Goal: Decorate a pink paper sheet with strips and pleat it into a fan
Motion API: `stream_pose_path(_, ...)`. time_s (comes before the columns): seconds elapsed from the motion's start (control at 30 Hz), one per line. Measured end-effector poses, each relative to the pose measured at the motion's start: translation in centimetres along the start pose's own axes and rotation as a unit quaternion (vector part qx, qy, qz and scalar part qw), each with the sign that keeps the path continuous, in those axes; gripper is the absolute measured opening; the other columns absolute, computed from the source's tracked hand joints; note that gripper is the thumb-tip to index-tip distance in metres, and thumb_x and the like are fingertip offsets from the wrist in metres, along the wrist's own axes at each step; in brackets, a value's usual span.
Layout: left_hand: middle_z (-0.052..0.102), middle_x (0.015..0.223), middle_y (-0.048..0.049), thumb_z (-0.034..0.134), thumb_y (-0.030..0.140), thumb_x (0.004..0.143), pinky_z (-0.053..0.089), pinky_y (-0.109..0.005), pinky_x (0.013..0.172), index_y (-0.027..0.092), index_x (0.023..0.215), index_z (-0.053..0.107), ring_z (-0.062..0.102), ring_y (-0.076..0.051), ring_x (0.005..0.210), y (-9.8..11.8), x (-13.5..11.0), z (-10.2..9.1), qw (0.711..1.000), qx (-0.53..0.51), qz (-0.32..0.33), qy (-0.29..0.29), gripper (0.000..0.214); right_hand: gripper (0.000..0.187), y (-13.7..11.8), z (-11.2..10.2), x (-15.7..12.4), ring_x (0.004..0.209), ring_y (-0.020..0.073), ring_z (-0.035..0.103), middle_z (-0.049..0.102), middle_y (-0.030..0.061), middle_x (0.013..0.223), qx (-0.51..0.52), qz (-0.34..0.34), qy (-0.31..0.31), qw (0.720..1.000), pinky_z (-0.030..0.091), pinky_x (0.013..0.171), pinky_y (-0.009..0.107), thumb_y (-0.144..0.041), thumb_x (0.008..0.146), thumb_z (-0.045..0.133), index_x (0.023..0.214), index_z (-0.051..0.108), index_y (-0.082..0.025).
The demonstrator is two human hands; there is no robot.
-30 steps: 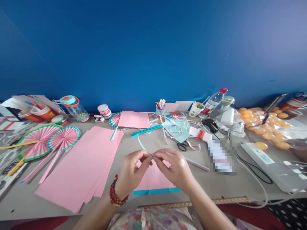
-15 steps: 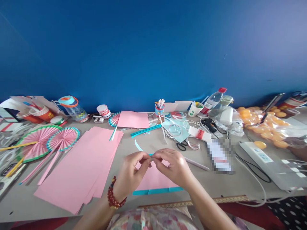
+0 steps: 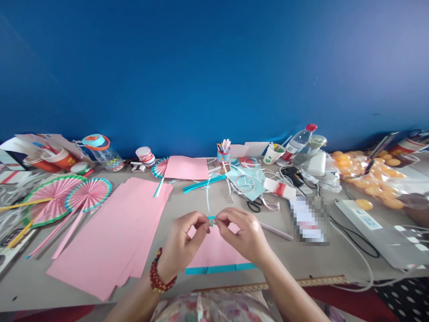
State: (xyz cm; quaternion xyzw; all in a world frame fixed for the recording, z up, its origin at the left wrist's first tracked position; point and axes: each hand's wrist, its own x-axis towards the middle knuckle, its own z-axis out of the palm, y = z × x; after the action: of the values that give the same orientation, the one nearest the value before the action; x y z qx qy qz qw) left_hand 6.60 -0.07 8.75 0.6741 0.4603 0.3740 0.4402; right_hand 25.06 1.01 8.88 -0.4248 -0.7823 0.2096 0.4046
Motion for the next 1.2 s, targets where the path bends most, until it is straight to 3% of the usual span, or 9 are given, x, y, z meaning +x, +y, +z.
stream_pose_path(0.17, 0.063, 0.075, -0.0022, 0.05, 0.027, 0.094, 0.047, -0.025, 0.07, 0.018, 0.079, 0.059, 0.06, -0.015, 0.074, -0.4, -0.2, -0.4, 0.996, -0.084, -0.018, -0.005, 0.02, 0.014, 1.4, -0.3, 0.1, 0.063, 0.0111, 0.057, 0.061, -0.0024, 0.068, 0.016, 0.054, 0.012, 0.998, 0.042, 0.061, 0.021, -0.017, 0.088, 0.053, 0.076, 0.06, -0.021)
stream_pose_path(0.33, 0.059, 0.068, -0.0012, 0.055, 0.026, 0.093, 0.043, -0.026, 0.066, 0.017, 0.075, 0.059, 0.053, -0.013, 0.066, -1.6, -1.0, -3.0, 0.966, -0.256, -0.02, -0.012, 0.02, 0.014, 6.5, -2.1, 1.1, 0.064, 0.0134, 0.058, 0.063, -0.0013, 0.069, -0.036, 0.115, 0.018, 0.993, 0.042, 0.057, 0.022, -0.024, 0.09, 0.051, 0.079, 0.06, -0.02)
stream_pose_path(0.43, 0.056, 0.062, 0.0001, 0.056, 0.024, 0.091, 0.037, -0.026, 0.059, 0.019, 0.074, 0.057, 0.047, -0.012, 0.06, -2.1, -1.7, -5.6, 0.933, -0.359, 0.009, -0.001, 0.017, 0.014, 10.5, -3.7, 1.6, 0.058, 0.013, 0.056, 0.062, -0.0016, 0.065, -0.137, 0.101, 0.049, 0.984, 0.039, 0.053, 0.022, -0.025, 0.09, 0.053, 0.077, 0.058, -0.021)
stream_pose_path(0.53, 0.054, 0.058, -0.0001, 0.054, 0.024, 0.09, 0.036, -0.028, 0.06, 0.02, 0.074, 0.057, 0.046, -0.014, 0.06, -2.1, -2.4, -7.9, 0.915, -0.401, 0.038, 0.015, 0.017, 0.018, 13.4, -4.9, 1.9, 0.053, 0.0128, 0.053, 0.061, 0.0005, 0.062, -0.264, 0.032, 0.104, 0.958, 0.03, 0.047, 0.023, -0.021, 0.089, 0.053, 0.072, 0.057, -0.022)
stream_pose_path(0.73, 0.053, 0.054, -0.0007, 0.056, 0.026, 0.089, 0.035, -0.03, 0.056, 0.021, 0.072, 0.059, 0.044, -0.015, 0.055, -1.2, -3.1, -9.5, 0.917, -0.395, 0.051, 0.02, 0.018, 0.023, 15.3, -5.4, 2.3, 0.04, 0.0102, 0.037, 0.051, 0.0004, 0.054, -0.295, -0.006, 0.14, 0.945, 0.013, 0.041, 0.027, -0.019, 0.089, 0.055, 0.066, 0.056, -0.022)
stream_pose_path(0.87, 0.051, 0.052, -0.0007, 0.059, 0.028, 0.087, 0.034, -0.03, 0.056, 0.021, 0.07, 0.059, 0.043, -0.015, 0.053, -1.0, -2.6, -8.9, 0.919, -0.392, 0.036, -0.003, 0.018, 0.031, 13.3, -5.0, 2.9, 0.044, 0.0144, 0.045, 0.046, 0.0002, 0.049, -0.302, 0.019, 0.153, 0.941, 0.025, 0.042, 0.026, -0.021, 0.086, 0.062, 0.058, 0.05, -0.022)
stream_pose_path(0.97, 0.052, 0.053, -0.0011, 0.06, 0.028, 0.086, 0.033, -0.03, 0.056, 0.019, 0.07, 0.059, 0.044, -0.014, 0.053, -1.1, -2.1, -7.8, 0.918, -0.396, 0.016, -0.03, 0.018, 0.004, 8.8, -4.0, 2.9, 0.073, 0.0217, 0.064, 0.068, 0.0089, 0.086, -0.216, 0.017, 0.067, 0.974, 0.048, 0.06, 0.032, -0.022, 0.087, 0.063, 0.089, 0.066, -0.022)
stream_pose_path(1.07, 0.054, 0.056, -0.0014, 0.059, 0.026, 0.087, 0.033, -0.029, 0.058, 0.017, 0.072, 0.06, 0.046, -0.013, 0.055, -1.3, -1.5, -6.5, 0.915, -0.4, -0.008, -0.054, 0.017, 0.043, 3.1, -1.8, 2.5, 0.11, 0.025, 0.062, 0.064, 0.0111, 0.12, -0.03, -0.046, -0.016, 0.998, 0.052, 0.093, 0.041, -0.025, 0.087, 0.062, 0.128, 0.052, -0.023)
stream_pose_path(1.2, 0.056, 0.061, -0.0019, 0.058, 0.028, 0.088, 0.035, -0.029, 0.061, 0.016, 0.072, 0.059, 0.048, -0.013, 0.058, -1.5, -1.0, -5.2, 0.915, -0.396, -0.035, -0.061, 0.02, 0.054, -1.7, 1.8, 2.2, 0.122, 0.025, 0.056, 0.062, 0.0118, 0.125, 0.08, -0.141, -0.042, 0.986, 0.046, 0.103, 0.045, -0.018, 0.08, 0.062, 0.13, 0.043, -0.023)
